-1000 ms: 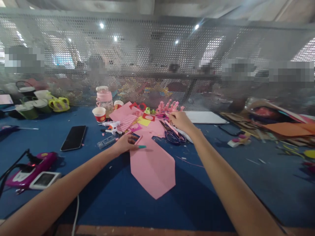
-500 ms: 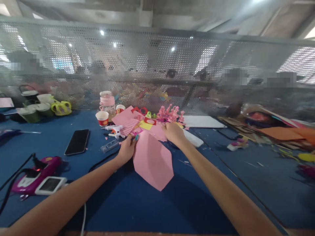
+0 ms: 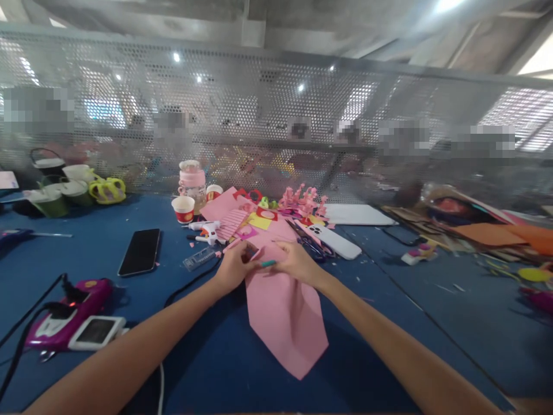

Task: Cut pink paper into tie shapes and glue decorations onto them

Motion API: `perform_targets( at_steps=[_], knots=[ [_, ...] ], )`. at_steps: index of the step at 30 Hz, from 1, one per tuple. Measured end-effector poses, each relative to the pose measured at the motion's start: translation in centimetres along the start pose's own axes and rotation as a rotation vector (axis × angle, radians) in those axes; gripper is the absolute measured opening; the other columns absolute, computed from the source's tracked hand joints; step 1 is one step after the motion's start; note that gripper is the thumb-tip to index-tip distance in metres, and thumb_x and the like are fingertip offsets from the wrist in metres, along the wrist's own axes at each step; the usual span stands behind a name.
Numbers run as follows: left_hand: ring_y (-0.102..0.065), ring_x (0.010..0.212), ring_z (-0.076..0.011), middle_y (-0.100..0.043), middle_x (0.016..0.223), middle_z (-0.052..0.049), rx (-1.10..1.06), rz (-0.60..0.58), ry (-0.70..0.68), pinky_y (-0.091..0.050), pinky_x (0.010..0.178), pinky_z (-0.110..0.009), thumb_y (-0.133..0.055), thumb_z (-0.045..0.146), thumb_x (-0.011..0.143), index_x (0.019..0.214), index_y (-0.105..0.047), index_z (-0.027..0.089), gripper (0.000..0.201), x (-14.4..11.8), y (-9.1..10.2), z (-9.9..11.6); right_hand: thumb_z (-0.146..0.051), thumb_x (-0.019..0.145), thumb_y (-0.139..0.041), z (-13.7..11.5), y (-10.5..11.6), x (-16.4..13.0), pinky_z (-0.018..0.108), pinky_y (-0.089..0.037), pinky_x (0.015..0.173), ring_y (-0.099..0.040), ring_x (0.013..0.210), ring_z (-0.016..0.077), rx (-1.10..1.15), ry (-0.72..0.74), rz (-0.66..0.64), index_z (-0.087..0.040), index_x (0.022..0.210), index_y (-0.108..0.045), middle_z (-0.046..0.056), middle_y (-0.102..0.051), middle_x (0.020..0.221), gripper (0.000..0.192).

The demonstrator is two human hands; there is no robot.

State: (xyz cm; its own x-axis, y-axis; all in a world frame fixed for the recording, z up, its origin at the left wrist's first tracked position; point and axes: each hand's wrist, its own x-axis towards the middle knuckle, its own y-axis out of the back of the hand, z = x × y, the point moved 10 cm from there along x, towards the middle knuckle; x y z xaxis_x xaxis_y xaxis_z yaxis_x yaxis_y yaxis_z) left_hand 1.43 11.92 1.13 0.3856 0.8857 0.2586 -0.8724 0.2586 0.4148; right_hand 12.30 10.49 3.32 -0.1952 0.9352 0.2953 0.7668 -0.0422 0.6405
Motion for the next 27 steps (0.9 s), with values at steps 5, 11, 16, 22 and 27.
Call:
perform_targets(
  at_steps=[5, 11, 16, 22, 27],
  knots=[
    [-0.051, 0.051, -0.0109, -0.055, 0.055, 0.005, 0.083, -0.023, -0.037, -0.037, 0.052, -0.022, -0.056, 0.024, 0.072, 0.083, -0.051, 0.017, 0.013, 0.0, -0.2, 0.5, -0.041, 0.054, -0.069, 1.4, -0.1, -1.5, 0.028, -0.041, 0.058, -0.055, 0.066, 0.0194, 0.074, -0.094, -0.022, -0.015, 0.073, -0.059, 0.002, -0.063, 0.070, 0.033],
    [-0.056, 0.067, -0.0149, -0.060, 0.070, -0.002, 0.221, 0.147, -0.017, -0.042, 0.066, -0.027, -0.044, 0.013, 0.077, 0.087, -0.051, 0.016, 0.013, 0.1, 1.7, 0.7, -0.048, 0.055, -0.066, 1.0, 0.0, -1.9, 0.028, -0.041, 0.057, -0.053, 0.065, 0.0188, 0.060, -0.107, 0.066, -0.017, 0.068, -0.054, 0.003, -0.060, 0.070, 0.036],
    [-0.054, 0.070, -0.0148, -0.058, 0.069, -0.002, 0.195, 0.185, -0.003, -0.042, 0.067, -0.026, -0.041, 0.011, 0.077, 0.082, -0.053, 0.017, 0.014, 0.1, 2.3, 0.6, -0.054, 0.055, -0.064, 1.0, -0.2, -2.1, 0.027, -0.038, 0.056, -0.049, 0.061, 0.0161, 0.054, -0.119, 0.103, -0.018, 0.062, -0.049, 0.001, -0.054, 0.064, 0.040],
    [-0.046, 0.051, -0.0083, -0.050, 0.055, 0.005, 0.067, -0.122, 0.013, -0.037, 0.050, -0.019, -0.061, 0.017, 0.062, 0.076, -0.057, 0.016, 0.015, 0.3, -0.3, 0.1, -0.053, 0.053, -0.066, 1.7, -0.7, -2.1, 0.024, -0.032, 0.049, -0.040, 0.054, 0.0118, 0.116, -0.130, 0.047, -0.020, 0.058, -0.040, -0.003, -0.042, 0.056, 0.042],
    [-0.054, 0.058, -0.0115, -0.061, 0.060, 0.001, 0.111, 0.024, 0.049, -0.040, 0.056, -0.022, -0.062, 0.021, 0.067, 0.070, -0.063, 0.015, 0.007, 0.4, 1.4, 0.2, -0.047, 0.053, -0.068, 1.6, 0.2, -2.0, 0.023, -0.030, 0.049, -0.036, 0.054, 0.0102, 0.097, -0.116, 0.080, -0.020, 0.055, -0.036, -0.005, -0.039, 0.055, 0.042]
  ],
)
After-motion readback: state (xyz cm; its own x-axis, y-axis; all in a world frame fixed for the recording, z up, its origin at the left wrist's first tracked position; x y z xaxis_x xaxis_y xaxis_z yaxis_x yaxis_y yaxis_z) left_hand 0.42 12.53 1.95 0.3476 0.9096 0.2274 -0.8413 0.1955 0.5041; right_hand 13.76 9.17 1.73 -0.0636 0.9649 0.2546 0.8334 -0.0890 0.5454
